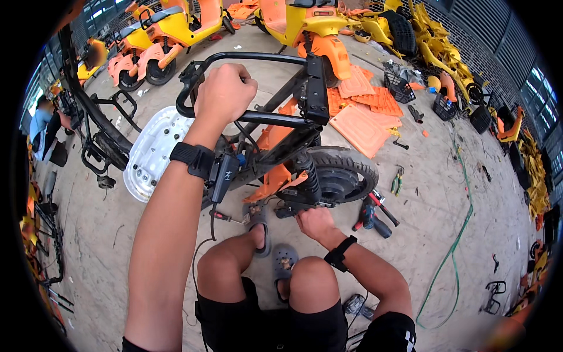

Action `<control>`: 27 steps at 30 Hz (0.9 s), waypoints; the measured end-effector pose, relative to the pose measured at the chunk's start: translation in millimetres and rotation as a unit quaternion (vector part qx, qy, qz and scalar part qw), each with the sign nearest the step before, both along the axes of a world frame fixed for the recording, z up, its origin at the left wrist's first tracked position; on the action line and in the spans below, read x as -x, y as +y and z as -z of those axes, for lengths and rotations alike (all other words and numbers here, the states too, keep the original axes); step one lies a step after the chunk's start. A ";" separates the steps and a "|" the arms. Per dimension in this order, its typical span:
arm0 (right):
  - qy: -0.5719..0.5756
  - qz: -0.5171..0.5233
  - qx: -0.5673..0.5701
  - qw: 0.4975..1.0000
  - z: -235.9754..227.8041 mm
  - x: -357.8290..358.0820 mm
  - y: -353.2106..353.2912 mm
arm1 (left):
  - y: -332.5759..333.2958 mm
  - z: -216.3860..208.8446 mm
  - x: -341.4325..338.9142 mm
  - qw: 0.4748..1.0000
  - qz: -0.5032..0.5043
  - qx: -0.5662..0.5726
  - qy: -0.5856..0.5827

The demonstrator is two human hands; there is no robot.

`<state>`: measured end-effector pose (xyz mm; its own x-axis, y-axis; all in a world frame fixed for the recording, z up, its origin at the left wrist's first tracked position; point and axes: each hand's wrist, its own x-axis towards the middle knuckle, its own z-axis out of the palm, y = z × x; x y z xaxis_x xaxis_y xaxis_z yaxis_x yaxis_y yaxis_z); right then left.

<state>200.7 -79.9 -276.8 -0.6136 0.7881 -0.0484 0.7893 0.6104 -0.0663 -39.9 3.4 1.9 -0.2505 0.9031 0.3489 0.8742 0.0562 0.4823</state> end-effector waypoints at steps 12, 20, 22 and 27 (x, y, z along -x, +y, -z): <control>0.002 0.009 -0.035 0.999 21.6 -4.7 -1.4 | 4.2 6.6 0.7 0.999 0.001 -0.026 0.022; 0.003 -0.010 0.017 1.000 14.7 -12.3 9.2 | 5.8 14.4 2.9 0.995 0.036 -0.075 0.054; 0.029 0.004 0.008 1.000 29.0 -14.9 8.3 | 5.0 15.9 5.3 0.994 0.037 -0.090 0.059; 0.173 0.024 -0.057 0.983 83.3 -33.2 5.5 | 9.8 18.8 1.0 0.991 0.061 -0.102 0.056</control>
<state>233.9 -74.4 -360.1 -0.5392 0.8051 0.2470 0.7597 0.5916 -0.2699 -40.9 13.2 -16.9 -0.0930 0.8327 0.5459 0.9169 -0.1421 0.3729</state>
